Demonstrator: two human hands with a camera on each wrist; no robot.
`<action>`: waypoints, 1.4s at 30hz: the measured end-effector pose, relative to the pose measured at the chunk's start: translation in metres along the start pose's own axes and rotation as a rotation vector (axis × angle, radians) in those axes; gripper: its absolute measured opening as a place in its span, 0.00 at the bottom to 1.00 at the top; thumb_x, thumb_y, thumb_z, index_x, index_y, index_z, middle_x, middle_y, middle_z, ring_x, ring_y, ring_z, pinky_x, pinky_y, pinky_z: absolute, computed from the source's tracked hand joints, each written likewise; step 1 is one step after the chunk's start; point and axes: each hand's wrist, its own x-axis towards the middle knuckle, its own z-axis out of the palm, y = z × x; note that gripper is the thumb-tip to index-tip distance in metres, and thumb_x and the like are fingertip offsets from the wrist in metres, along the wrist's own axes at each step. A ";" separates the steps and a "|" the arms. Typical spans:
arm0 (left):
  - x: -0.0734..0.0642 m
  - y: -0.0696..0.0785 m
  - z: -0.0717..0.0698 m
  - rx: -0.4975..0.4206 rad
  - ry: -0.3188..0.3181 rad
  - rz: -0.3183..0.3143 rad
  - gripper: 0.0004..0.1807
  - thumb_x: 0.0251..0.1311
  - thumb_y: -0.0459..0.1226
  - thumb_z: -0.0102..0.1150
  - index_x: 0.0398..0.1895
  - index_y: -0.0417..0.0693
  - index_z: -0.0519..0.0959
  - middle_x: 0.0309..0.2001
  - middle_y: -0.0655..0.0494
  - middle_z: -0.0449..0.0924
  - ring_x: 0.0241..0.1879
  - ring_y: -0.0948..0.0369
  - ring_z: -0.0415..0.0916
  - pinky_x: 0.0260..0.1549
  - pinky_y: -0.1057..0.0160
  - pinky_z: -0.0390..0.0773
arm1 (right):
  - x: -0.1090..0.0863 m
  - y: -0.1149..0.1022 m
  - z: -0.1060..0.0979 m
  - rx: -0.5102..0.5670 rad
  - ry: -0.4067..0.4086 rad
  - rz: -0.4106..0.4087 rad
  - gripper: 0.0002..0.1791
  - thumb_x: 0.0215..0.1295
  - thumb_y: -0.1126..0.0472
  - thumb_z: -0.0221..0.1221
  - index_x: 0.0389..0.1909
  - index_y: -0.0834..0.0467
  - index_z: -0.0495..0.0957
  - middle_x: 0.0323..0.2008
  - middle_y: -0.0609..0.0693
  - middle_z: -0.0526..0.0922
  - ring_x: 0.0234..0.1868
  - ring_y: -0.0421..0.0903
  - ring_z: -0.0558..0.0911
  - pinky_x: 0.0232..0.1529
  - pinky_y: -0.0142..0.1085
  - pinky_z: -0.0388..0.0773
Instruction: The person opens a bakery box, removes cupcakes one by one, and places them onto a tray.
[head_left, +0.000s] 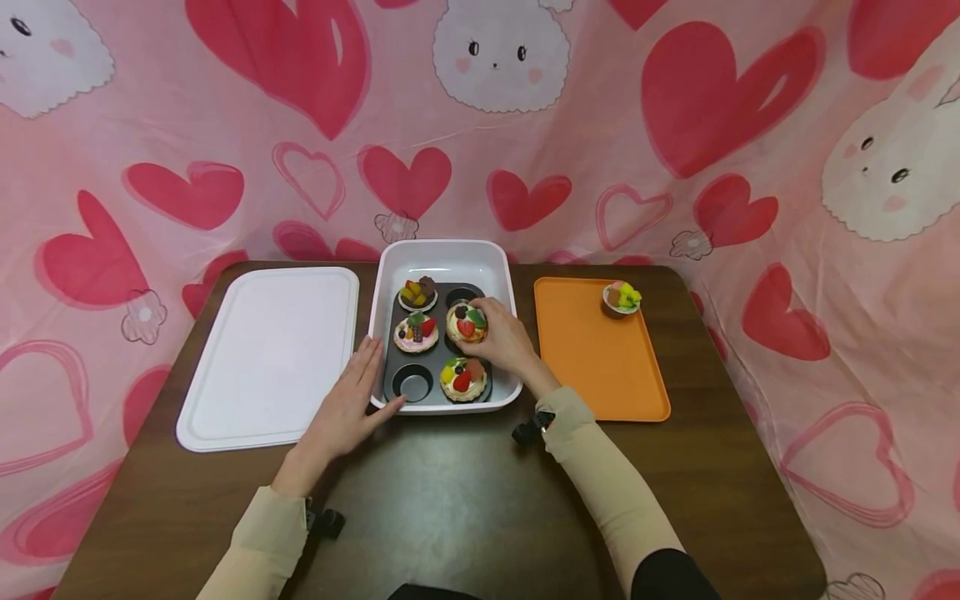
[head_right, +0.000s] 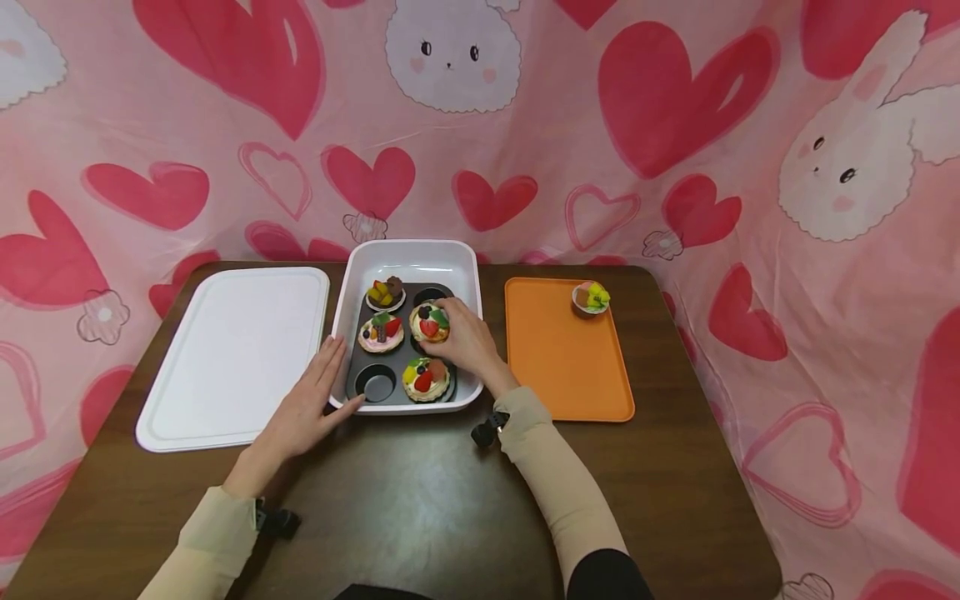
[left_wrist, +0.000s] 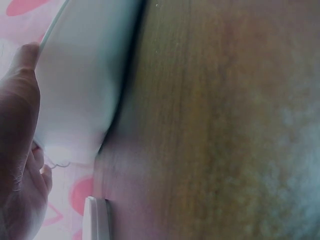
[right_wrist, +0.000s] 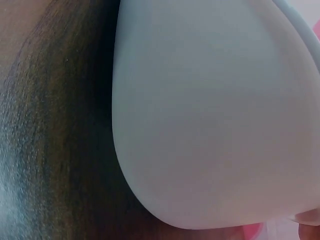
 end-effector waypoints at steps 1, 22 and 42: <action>0.000 0.000 0.000 0.001 0.001 0.001 0.58 0.71 0.60 0.66 0.90 0.39 0.49 0.92 0.43 0.43 0.91 0.43 0.42 0.86 0.35 0.55 | 0.000 0.000 0.000 0.002 0.003 -0.002 0.41 0.60 0.52 0.81 0.70 0.61 0.74 0.64 0.58 0.82 0.61 0.56 0.86 0.71 0.52 0.84; -0.001 -0.003 0.003 -0.019 0.017 0.001 0.58 0.71 0.60 0.67 0.90 0.41 0.49 0.92 0.43 0.44 0.91 0.43 0.42 0.85 0.35 0.56 | 0.004 0.005 0.002 0.318 0.118 0.019 0.44 0.56 0.60 0.84 0.73 0.55 0.74 0.66 0.58 0.84 0.65 0.58 0.84 0.73 0.55 0.82; -0.002 -0.003 0.002 -0.038 0.037 0.014 0.58 0.69 0.60 0.68 0.90 0.42 0.51 0.91 0.44 0.45 0.91 0.43 0.44 0.83 0.33 0.60 | 0.009 0.001 -0.024 0.637 0.167 0.150 0.42 0.62 0.71 0.76 0.77 0.63 0.70 0.72 0.64 0.76 0.67 0.57 0.77 0.78 0.53 0.76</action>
